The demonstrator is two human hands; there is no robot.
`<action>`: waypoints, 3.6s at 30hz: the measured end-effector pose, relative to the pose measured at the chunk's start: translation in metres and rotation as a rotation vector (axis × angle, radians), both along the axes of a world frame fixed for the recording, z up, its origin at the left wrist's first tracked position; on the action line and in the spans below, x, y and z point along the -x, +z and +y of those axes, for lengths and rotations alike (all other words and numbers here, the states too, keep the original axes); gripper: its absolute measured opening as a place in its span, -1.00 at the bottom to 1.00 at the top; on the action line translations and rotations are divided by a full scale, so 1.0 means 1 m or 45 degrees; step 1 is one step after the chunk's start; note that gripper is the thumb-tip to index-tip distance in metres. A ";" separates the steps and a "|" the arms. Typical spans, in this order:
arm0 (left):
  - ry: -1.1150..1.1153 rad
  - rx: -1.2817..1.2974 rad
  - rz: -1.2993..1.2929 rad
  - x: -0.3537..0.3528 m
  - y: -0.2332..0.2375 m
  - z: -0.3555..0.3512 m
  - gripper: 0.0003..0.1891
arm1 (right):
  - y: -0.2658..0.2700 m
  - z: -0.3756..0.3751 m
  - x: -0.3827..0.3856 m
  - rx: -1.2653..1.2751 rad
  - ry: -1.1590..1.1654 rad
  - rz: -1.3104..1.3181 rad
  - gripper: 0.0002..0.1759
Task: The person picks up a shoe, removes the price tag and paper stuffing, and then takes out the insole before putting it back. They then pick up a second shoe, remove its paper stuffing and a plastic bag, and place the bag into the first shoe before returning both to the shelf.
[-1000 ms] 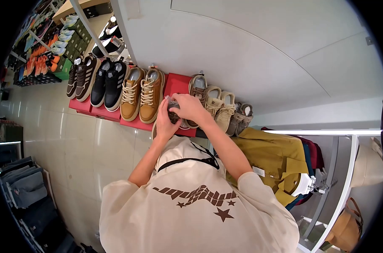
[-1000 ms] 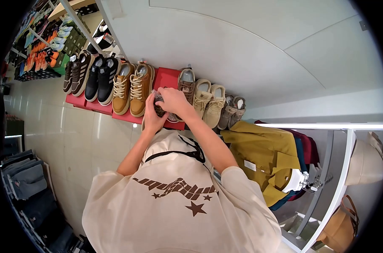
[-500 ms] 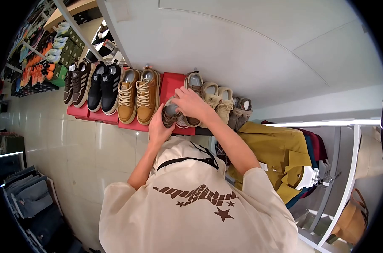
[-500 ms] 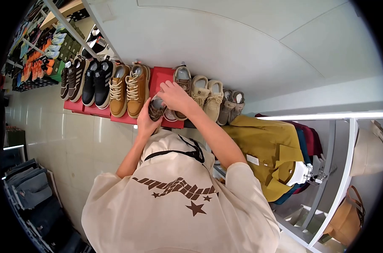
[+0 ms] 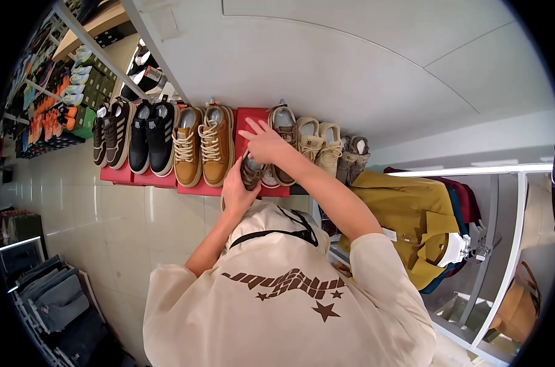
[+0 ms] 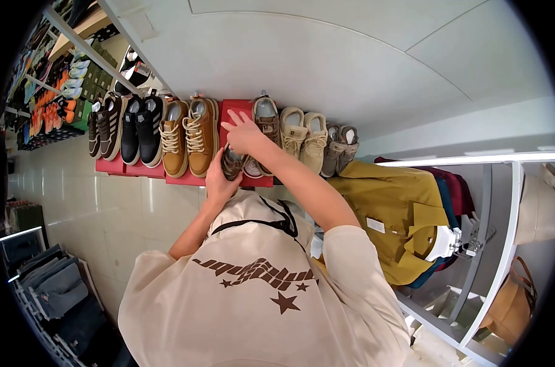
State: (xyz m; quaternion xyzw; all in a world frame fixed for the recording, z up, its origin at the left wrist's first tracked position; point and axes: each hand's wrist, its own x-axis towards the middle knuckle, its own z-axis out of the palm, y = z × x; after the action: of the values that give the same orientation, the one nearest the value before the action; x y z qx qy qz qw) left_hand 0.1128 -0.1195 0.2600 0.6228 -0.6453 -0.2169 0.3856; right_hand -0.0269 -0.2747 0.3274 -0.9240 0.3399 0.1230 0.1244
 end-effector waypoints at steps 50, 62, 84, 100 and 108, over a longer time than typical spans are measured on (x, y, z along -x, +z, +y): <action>-0.296 0.602 0.360 0.019 0.043 0.031 0.07 | 0.226 0.171 0.127 0.666 -0.709 -1.297 -0.72; -0.502 0.689 0.405 0.060 0.093 0.031 0.14 | 0.215 0.218 0.181 0.648 -0.770 -1.531 -0.64; -0.124 0.330 -0.036 0.072 0.010 0.032 -0.01 | 0.040 0.127 0.103 0.453 -0.322 -0.453 -0.79; 0.076 0.450 -0.025 0.040 0.056 0.058 -0.09 | 0.043 0.139 0.061 0.617 -0.206 -1.131 -0.62; 0.139 0.332 -0.039 0.039 0.067 0.060 -0.16 | 0.055 0.152 0.057 0.786 -0.223 -0.840 -0.51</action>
State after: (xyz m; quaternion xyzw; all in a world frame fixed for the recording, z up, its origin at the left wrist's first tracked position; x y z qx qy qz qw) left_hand 0.0741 -0.0591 0.3266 0.6047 -0.6392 -0.1003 0.4644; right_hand -0.0836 -0.1231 0.3827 -0.8755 0.3797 -0.2955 -0.0451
